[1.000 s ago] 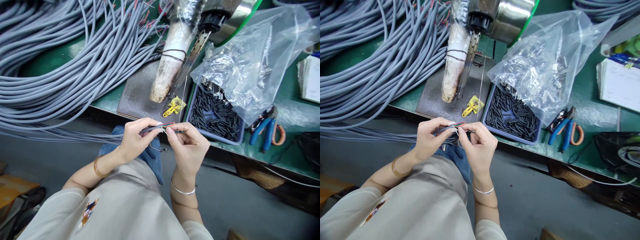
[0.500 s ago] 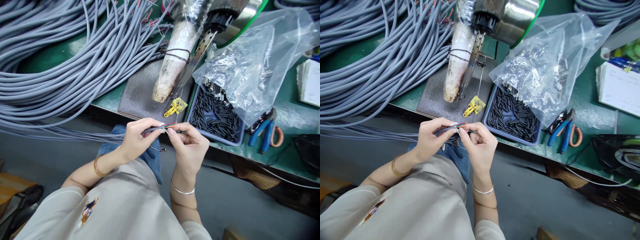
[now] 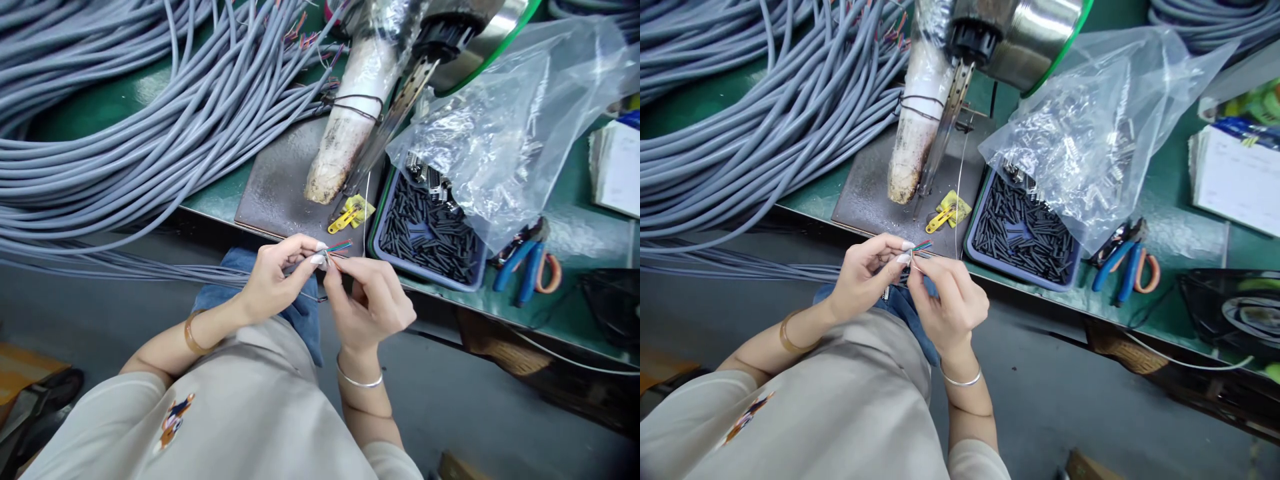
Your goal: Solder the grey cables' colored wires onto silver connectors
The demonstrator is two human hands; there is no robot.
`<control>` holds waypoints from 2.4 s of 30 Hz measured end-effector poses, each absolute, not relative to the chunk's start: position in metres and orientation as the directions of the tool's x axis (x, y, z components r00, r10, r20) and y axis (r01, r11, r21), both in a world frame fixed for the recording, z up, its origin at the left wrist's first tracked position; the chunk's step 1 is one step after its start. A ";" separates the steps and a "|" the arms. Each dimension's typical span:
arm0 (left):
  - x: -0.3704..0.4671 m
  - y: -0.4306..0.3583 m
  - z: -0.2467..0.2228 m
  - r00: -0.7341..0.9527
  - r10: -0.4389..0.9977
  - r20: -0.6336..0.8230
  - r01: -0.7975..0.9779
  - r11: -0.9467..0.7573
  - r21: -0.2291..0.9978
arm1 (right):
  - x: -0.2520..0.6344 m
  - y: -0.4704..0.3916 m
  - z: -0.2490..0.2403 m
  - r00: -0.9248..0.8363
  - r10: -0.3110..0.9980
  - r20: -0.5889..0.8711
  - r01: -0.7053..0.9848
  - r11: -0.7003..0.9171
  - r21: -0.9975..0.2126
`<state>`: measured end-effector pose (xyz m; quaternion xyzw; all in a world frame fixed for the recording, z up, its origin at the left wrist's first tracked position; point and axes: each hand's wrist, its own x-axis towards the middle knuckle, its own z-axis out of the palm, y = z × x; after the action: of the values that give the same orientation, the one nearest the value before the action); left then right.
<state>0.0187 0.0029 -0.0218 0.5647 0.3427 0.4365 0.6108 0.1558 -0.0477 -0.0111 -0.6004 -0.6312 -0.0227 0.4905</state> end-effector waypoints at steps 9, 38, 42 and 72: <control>0.014 0.009 -0.019 0.569 0.809 -0.150 -0.281 0.362 0.889 | 0.155 -0.047 -0.008 0.378 0.820 0.430 0.585 0.149 -0.797; 0.020 0.001 -0.023 0.381 0.924 0.039 -0.217 0.048 0.975 | 0.156 -0.049 -0.009 0.483 0.856 0.183 0.370 -0.010 -0.929; 0.020 -0.001 -0.022 0.379 0.925 0.030 -0.196 0.049 0.979 | 0.156 -0.050 -0.010 0.483 0.853 0.196 0.382 -0.004 -0.924; 0.017 -0.004 -0.024 0.395 0.916 0.070 -0.056 -0.052 0.997 | 0.159 -0.050 -0.013 0.493 0.869 0.047 0.200 -0.061 -0.978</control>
<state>0.0168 -0.0041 -0.0240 0.5950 0.3615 0.4147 0.5860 0.1593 -0.0498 -0.0128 -0.6629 -0.4029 0.3018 0.5542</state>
